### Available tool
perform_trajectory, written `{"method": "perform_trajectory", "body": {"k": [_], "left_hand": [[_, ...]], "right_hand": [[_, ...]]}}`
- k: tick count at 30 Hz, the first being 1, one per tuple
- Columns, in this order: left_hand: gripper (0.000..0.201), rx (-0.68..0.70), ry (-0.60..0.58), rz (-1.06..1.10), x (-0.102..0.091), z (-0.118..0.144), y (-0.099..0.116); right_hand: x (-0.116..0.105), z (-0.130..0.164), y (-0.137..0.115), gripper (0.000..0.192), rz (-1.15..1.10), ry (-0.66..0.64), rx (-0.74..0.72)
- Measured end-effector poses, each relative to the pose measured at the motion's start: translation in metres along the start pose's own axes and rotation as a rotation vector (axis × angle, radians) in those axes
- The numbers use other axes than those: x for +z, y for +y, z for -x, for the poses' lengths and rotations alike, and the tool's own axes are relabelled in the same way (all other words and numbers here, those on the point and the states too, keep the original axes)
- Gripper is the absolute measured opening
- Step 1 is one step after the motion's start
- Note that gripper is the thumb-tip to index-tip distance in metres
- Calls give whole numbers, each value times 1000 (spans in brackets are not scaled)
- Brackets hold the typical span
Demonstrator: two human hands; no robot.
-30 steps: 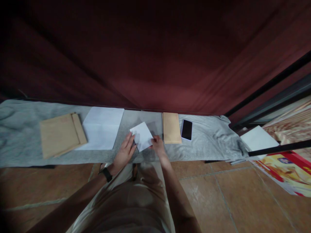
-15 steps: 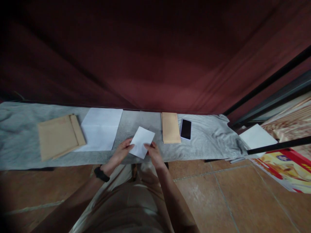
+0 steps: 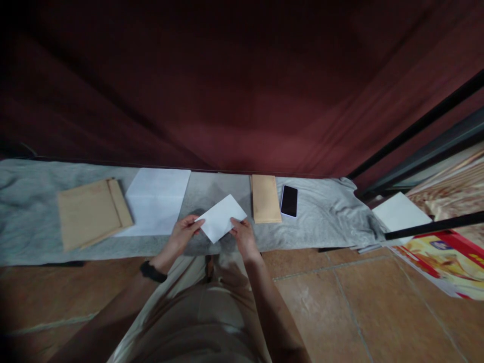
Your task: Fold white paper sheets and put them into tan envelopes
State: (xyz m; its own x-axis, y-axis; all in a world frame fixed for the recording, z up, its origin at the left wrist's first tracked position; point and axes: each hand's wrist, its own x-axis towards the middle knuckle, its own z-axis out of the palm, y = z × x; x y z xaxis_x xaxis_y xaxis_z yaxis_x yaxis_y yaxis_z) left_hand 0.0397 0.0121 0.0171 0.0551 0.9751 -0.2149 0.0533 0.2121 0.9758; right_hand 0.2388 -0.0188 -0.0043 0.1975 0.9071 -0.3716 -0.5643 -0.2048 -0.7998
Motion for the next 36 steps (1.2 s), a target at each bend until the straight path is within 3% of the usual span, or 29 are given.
{"method": "perform_trajectory", "body": {"k": [4,8,12,17,22,28,32,36], "left_hand": [[36,87,138,30,-3,-4,12],[27,313,261,-135,-3,0,19],[20,550,131,-340,-6,8,3],[24,661,-57,-614,-14,13,-31],[38,677,-160,-805,-14,20,-43],[44,681,-229,-845,-15,18,-45],[46,678,-236,-866,-18,15,-47],[47,665,-241,-885,-19,15,-46]], "right_hand": [[-2,-7,-12,28,-15,10,-52],[-1,-16,-25,22,-24,12,-86],[-1,-22,-29,27,-6,5,-59],[-10,-23,-16,35,121,71,-75],[-16,-15,0,42,449,158,-224],[1,10,16,48,1200,-127,-627],[10,19,28,47,1510,-261,-702],[10,20,30,46,1618,-245,-689]]}}
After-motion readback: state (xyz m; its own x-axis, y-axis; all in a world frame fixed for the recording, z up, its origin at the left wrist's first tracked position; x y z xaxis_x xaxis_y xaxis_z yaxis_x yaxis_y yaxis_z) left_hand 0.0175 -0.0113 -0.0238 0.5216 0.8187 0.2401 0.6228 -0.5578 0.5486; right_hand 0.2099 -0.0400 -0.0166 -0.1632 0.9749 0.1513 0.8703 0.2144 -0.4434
